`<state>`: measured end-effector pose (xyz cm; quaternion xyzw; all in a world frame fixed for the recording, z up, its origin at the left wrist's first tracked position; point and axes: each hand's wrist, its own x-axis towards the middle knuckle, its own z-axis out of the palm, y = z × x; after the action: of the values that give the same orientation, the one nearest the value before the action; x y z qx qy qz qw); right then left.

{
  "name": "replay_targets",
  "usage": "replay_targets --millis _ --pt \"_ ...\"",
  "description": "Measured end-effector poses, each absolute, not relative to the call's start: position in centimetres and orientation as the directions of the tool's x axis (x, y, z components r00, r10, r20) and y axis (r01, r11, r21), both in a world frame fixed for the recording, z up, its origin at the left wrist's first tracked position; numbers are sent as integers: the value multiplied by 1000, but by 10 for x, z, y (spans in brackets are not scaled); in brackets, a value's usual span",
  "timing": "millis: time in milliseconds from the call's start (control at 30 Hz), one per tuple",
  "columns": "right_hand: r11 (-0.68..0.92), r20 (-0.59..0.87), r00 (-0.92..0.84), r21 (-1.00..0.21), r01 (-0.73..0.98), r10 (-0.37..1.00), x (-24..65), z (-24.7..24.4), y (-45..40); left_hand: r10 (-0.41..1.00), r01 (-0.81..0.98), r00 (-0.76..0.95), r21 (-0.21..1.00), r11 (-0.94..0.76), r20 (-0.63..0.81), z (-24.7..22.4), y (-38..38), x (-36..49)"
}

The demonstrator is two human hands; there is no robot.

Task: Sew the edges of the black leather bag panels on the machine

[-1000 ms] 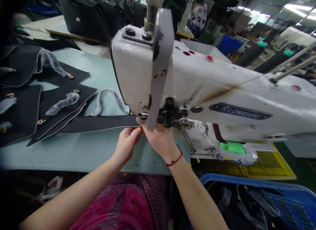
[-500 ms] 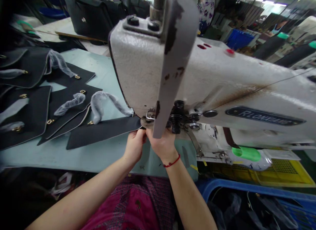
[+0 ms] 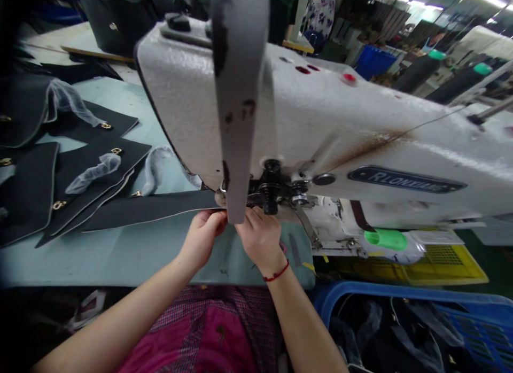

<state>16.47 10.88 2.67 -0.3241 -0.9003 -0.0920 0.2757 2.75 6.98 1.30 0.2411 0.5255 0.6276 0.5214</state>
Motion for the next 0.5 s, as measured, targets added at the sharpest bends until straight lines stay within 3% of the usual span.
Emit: replay_targets --millis 200,500 --pt "804 502 -739 134 580 450 167 31 112 956 -254 -203 955 156 -210 15 67 8" --pt "781 567 -735 238 578 371 164 35 112 924 -274 -272 942 193 -269 13 72 -1"
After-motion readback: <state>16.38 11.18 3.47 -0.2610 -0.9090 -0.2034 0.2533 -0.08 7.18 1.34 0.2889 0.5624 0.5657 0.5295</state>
